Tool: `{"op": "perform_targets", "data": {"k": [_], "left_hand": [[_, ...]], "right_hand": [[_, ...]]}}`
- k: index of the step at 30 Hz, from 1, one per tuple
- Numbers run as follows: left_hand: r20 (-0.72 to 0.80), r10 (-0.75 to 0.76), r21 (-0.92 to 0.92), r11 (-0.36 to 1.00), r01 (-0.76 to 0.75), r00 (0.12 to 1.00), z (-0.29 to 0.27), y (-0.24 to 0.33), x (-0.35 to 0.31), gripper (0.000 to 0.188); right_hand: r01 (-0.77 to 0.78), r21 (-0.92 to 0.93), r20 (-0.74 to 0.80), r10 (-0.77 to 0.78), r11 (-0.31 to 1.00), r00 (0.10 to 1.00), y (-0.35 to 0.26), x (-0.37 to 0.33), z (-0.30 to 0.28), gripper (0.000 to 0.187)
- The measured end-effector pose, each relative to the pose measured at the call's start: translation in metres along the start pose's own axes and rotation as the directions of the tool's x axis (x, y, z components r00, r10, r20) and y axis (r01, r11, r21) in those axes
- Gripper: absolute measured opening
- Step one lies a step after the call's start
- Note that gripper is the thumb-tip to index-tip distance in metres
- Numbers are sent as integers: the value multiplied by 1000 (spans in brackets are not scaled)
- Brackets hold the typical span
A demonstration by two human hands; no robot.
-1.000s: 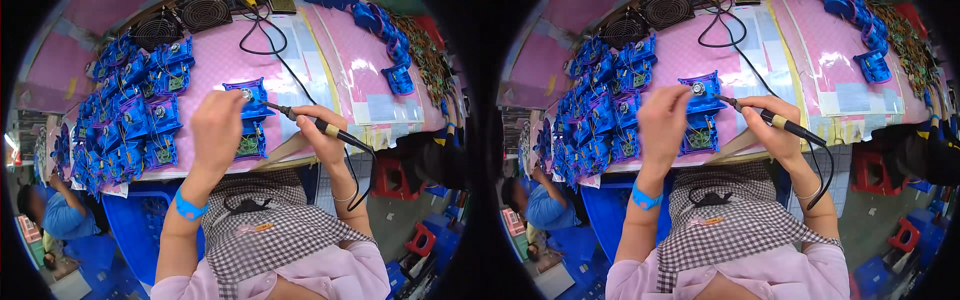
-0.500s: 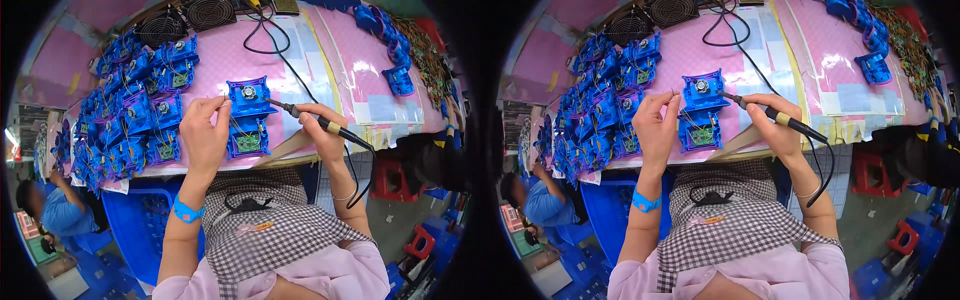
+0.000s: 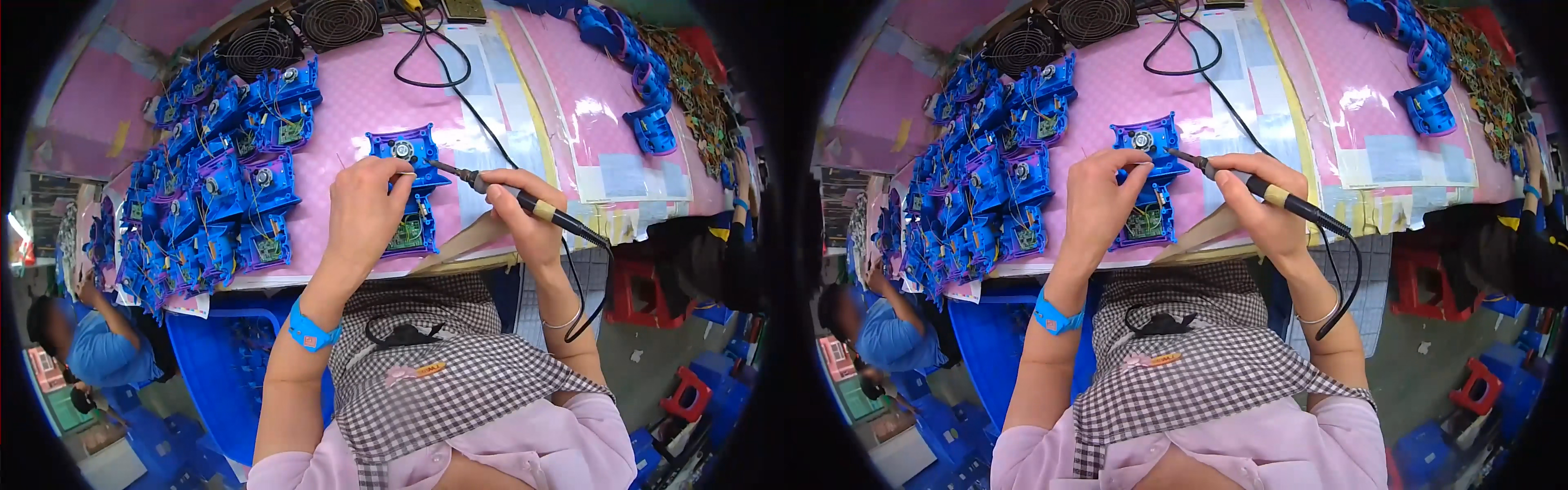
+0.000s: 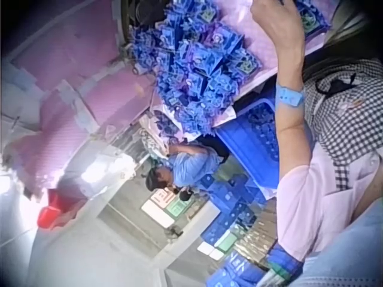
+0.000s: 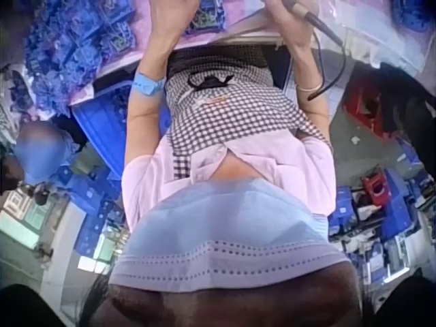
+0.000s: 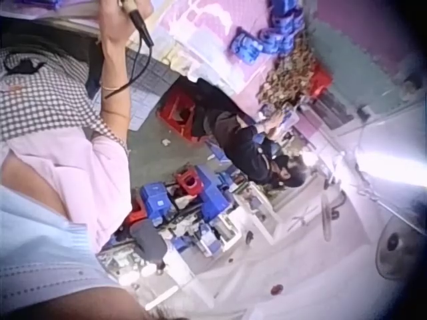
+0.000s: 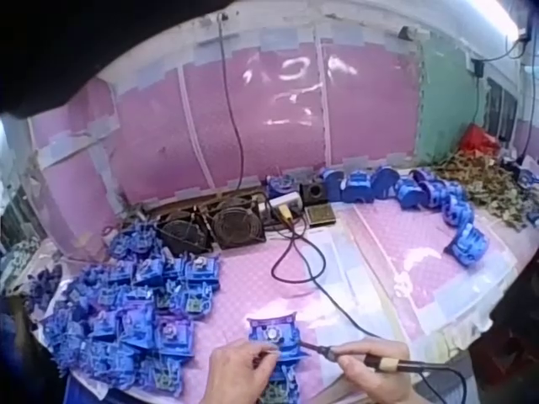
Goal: Soldering electronic components onto circuit boards at a factory workstation.
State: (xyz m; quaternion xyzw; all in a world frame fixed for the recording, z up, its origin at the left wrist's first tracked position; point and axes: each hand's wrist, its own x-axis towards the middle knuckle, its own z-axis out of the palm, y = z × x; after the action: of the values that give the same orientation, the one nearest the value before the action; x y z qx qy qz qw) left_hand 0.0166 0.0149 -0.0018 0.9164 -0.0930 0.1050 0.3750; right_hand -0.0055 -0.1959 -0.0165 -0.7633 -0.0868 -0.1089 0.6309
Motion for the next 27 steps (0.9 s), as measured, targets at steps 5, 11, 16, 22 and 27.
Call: {"op": "perform_targets", "data": {"k": [5, 11, 16, 22, 27], "left_hand": [[37, -9, 63, 998, 7, 999, 6, -3, 3, 11], [22, -20, 52, 998, 19, 1000, 9, -1, 4, 12], [-1, -23, 67, 998, 23, 1000, 11, -1, 2, 12], [-2, -22, 64, 998, 22, 1000, 11, 1, 2, 11], [-16, -10, 66, 998, 11, 1000, 12, 0, 2, 11]], "right_hand": [[-5, -20, 14, 5, 1000, 1000, 0, 1, 0, 18], [-9, -19, -5, 9, 1000, 1000, -2, 0, -3, 18], [-3, -22, 7, 3, 1000, 1000, -2, 0, -2, 18], [-9, -12, 19, 10, 1000, 1000, 0, 0, 0, 18], [-5, -21, 15, 5, 1000, 1000, -4, -4, -4, 18]]}}
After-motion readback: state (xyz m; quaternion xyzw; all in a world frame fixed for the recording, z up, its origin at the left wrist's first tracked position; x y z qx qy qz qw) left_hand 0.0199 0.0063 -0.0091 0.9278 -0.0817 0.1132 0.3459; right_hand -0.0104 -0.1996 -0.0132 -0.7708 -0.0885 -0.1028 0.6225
